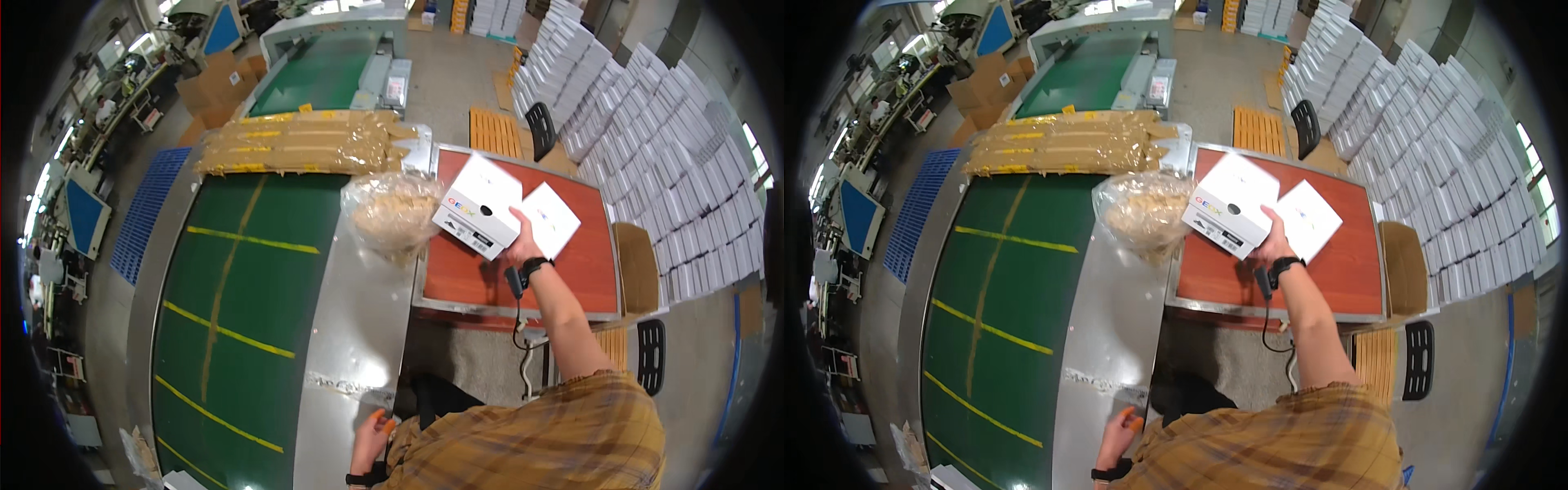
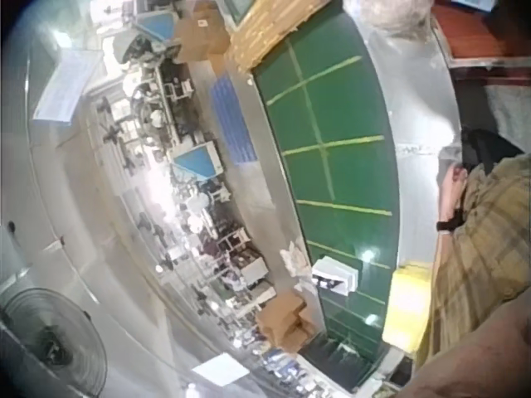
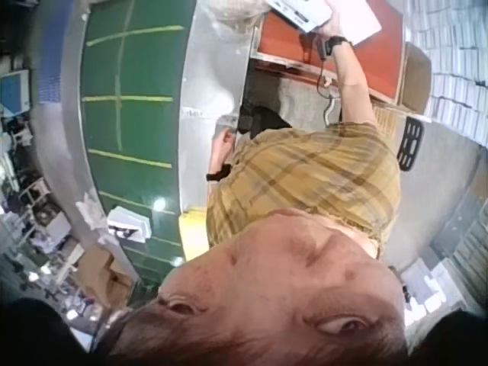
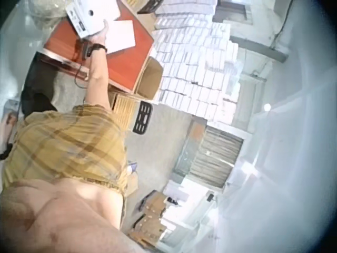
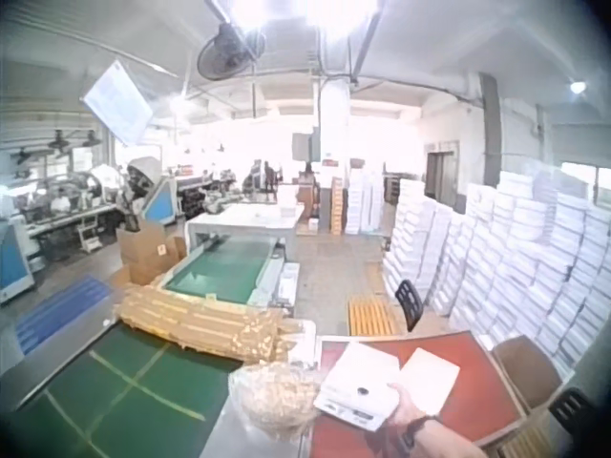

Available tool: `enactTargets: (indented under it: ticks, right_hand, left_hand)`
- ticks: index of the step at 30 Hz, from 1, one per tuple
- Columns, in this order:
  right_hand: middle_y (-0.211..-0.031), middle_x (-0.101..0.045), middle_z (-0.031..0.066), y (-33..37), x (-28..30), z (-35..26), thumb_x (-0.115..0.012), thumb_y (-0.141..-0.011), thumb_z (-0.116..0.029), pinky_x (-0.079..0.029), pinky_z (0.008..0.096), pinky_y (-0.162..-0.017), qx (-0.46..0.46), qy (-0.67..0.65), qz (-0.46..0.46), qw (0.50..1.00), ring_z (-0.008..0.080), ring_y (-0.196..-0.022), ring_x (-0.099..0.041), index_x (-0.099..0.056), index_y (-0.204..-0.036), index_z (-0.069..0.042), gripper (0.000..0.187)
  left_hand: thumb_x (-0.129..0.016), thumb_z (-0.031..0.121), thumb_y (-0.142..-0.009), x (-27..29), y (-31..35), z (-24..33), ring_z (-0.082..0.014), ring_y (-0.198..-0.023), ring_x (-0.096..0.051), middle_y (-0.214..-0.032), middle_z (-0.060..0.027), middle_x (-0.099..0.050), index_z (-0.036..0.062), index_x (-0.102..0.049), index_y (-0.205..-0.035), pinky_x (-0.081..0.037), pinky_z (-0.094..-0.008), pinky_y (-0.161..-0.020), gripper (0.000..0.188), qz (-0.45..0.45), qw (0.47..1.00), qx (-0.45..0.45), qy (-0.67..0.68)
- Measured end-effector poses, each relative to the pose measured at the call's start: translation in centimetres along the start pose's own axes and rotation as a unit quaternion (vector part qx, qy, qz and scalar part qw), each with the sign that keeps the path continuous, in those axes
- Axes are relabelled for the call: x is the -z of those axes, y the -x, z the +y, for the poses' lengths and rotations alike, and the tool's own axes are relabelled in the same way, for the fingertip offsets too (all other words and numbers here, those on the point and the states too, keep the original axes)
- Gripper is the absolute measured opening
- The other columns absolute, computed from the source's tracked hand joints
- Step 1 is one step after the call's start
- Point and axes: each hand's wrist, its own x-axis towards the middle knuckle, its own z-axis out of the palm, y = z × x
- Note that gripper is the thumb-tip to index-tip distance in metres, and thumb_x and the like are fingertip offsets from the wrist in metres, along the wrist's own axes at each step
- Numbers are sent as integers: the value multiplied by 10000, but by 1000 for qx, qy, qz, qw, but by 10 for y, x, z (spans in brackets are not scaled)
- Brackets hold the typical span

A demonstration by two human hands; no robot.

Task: The person pulls a sheet of packing paper from a stack, places a pair of shoes into a box, wraps them with the paper, and closes the lid. They set the box on a table, repeat the process with another pair of shoes, and then smooth out more paper.

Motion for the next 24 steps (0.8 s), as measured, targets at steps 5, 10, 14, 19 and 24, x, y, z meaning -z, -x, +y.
enactTargets:
  ticks: [5, 10, 14, 19, 24]
  right_hand:
    - [-1299, -567, 132, -8, 50, 23, -655, -819, -410, -438, 513, -974, 136, -84, -60, 985, 352, -1140, -533, -517, -1328, -67, 629]
    - [-1259, -595, 139, -15, 117, 10, -655, -833, -361, -438, 510, -1010, 116, -58, -10, 992, 359, -1144, -551, -526, -1320, -66, 584]
    - [-1264, -577, 165, -80, 180, -35, -648, -842, -370, -429, 508, -1011, 137, 90, 17, 986, 359, -1148, -542, -493, -1336, -63, 602]
    - [-1399, -472, 271, -119, 60, -8, -642, -877, -470, -375, 500, -1063, 498, 694, 239, 462, 426, -1230, -497, -442, -1438, -40, 734]
    - [-1172, -619, 101, -114, -47, 199, -586, -913, -111, -487, 304, -881, 210, 603, -313, 703, 174, -1047, -595, -524, -1373, -36, 470]
  left_hand:
    - [-711, 287, -889, 0, -3, 6, -178, -847, -660, -1032, -125, -688, -3, -567, -1301, -526, -294, -782, 524, -26, 999, -23, -24]
    - [-710, 271, -892, 19, 8, -12, -184, -914, -657, -1060, -128, -685, 5, -576, -1294, -525, -308, -814, 500, 52, 998, 41, 16]
    - [-658, 262, -936, 40, 33, -6, -272, -1034, -666, -1122, -189, -681, 17, -555, -1308, -522, -341, -868, 457, 112, 993, 21, -9]
    - [-632, 291, -944, 53, 54, -36, -227, -845, -644, -947, -139, -675, 61, -589, -1227, -509, -335, -762, 367, 151, 984, 59, 78]
    - [-614, 228, -948, 67, 98, -94, -171, -823, -589, -919, -64, -649, 83, -622, -1235, -485, -299, -775, 321, 295, 937, 5, 190]
